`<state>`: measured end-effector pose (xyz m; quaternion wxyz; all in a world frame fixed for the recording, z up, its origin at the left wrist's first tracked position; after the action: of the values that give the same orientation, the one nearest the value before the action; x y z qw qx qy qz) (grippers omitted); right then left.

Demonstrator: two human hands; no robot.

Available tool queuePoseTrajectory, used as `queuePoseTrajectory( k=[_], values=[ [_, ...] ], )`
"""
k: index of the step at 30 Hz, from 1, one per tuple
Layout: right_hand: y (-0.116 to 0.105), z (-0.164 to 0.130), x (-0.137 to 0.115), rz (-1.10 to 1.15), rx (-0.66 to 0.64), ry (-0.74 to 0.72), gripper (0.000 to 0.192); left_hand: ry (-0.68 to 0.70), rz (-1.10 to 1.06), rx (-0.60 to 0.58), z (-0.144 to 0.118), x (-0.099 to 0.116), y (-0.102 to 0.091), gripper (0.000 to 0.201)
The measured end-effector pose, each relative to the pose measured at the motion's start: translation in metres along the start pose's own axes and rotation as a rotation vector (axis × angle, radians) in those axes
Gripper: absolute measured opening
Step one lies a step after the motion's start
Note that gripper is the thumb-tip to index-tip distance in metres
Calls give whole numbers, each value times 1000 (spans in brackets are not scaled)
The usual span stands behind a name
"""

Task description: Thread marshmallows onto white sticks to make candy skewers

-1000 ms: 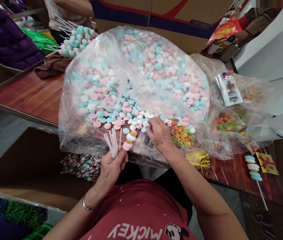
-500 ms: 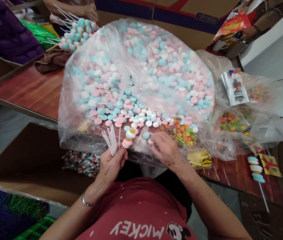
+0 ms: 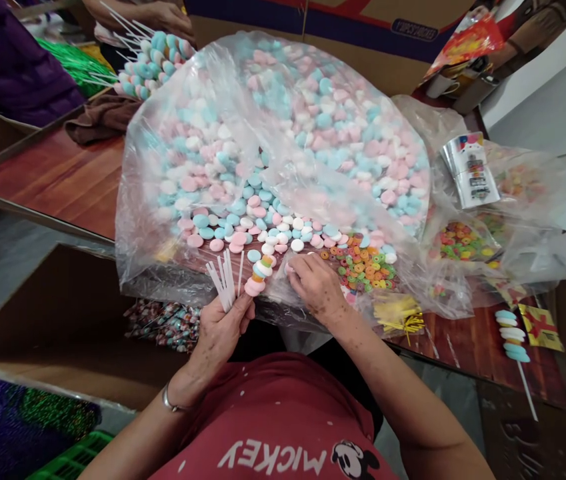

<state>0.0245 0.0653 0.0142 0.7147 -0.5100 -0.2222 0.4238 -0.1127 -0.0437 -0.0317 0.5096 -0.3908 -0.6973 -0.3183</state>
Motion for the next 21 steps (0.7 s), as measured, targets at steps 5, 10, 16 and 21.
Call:
queuePoseTrajectory(
  k=[5,10,16,21],
  values=[
    [4,-5,-9,-82,-45,-13,19,-2,27,-3,0,-5,-1,37],
    [3,-6,6,204,27,171,18,46,163,-72,-1,-1,0,38],
    [6,-20,43,1263,288,851,18,205,353,-199,-5,19,17,37],
    [6,-21,37,1598,286,971,22,228,406,-226,-5,26,26,35]
  ],
)
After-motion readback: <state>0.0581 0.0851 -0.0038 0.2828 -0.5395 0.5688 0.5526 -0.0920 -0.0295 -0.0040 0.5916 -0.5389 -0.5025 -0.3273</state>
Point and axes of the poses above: each hand's wrist, its own z-axis towards the middle knuckle, its own y-axis out of the palm, x = y × z, the point moved 5 cm from there along z, towards the middle knuckle, and after that the axes turned 1 degree about -x, right-handed, at the moved point
